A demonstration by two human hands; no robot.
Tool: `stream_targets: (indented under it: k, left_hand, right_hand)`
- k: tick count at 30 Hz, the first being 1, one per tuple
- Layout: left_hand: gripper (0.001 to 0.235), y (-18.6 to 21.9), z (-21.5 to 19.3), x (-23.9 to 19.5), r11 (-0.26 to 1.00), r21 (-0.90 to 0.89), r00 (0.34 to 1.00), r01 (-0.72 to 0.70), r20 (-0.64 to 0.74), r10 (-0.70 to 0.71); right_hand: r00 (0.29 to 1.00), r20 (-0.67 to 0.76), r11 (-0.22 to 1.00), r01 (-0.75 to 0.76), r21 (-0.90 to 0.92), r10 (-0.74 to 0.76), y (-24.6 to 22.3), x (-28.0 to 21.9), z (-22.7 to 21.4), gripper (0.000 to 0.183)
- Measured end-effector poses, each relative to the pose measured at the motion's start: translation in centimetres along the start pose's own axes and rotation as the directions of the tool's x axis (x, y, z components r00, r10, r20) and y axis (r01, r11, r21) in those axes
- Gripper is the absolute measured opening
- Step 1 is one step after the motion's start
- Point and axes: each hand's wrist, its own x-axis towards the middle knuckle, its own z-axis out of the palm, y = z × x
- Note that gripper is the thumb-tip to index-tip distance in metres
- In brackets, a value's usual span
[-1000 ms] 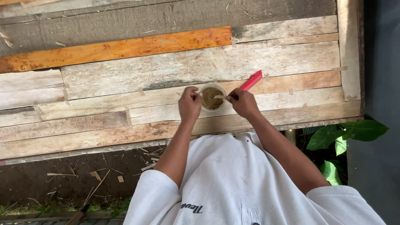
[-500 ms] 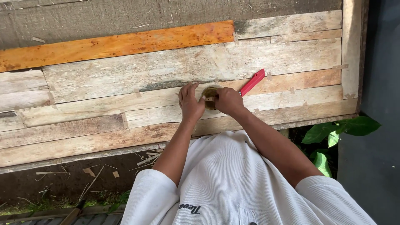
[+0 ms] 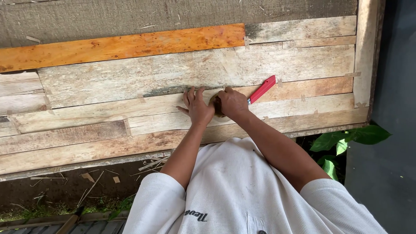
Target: The person applies a paste-like substance from a small container onto a wooden surface using a red utility knife. They spread the substance into gaps between wooden planks and smooth it with their fingers.
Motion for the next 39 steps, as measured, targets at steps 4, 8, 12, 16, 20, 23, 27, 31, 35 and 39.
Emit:
stream_targets:
  k: [4,8,12,16,20,23,27,31,35,39]
  left_hand:
    - [0.052,-0.2,0.8,0.5,1.0,0.002,1.0,0.01,-0.021,-0.01]
    - [0.054,-0.2,1.1,0.6,0.995,0.1,0.998,-0.02,-0.053,0.026]
    - [0.053,-0.4,1.4,0.7,0.988,0.148,0.997,-0.035,-0.058,0.044]
    - [0.05,0.3,0.8,0.1,0.991,0.101,0.994,-0.091,-0.049,0.096]
    - [0.056,0.3,1.1,0.2,0.994,0.069,0.995,-0.083,-0.049,0.087]
    - [0.062,-0.6,2.4,1.2,0.992,0.121,0.997,-0.032,-0.067,0.041]
    - [0.066,-0.3,1.8,1.1,0.983,0.181,0.998,0.034,-0.065,-0.022]
    - [0.072,0.8,1.1,1.0,0.973,0.187,0.989,0.132,-0.084,-0.118]
    - [0.076,1.1,1.0,1.0,0.96,0.186,0.977,0.211,-0.059,-0.204]
    - [0.078,2.6,-0.1,0.6,0.951,0.213,0.975,0.223,-0.041,-0.219]
  right_hand:
    - [0.999,-0.045,1.0,-0.003,-0.013,0.002,0.3,-0.2,0.7,0.009]
    - [0.991,-0.134,1.0,-0.008,-0.001,0.008,0.3,-0.6,0.6,0.014]
    - [0.982,-0.157,0.994,-0.104,0.024,0.107,0.3,-0.9,-1.1,0.03]
    - [0.986,-0.09,0.988,-0.135,0.068,0.141,1.2,-0.6,-0.5,0.027]
    - [0.982,-0.135,0.991,-0.129,0.048,0.134,0.7,-0.7,-0.9,0.025]
    - [0.986,-0.125,0.993,-0.104,0.058,0.111,0.9,-0.3,-1.1,0.023]
    - [0.992,-0.087,0.994,-0.092,0.054,0.096,0.6,-0.3,-1.7,0.018]
    - [0.988,-0.093,0.992,-0.118,0.052,0.122,-0.4,-0.3,-2.9,0.017]
    - [0.986,0.036,0.981,-0.166,0.104,0.164,-0.7,0.2,-4.4,0.012]
    - [0.963,0.102,0.96,-0.261,0.1,0.251,0.2,0.4,-4.4,0.017]
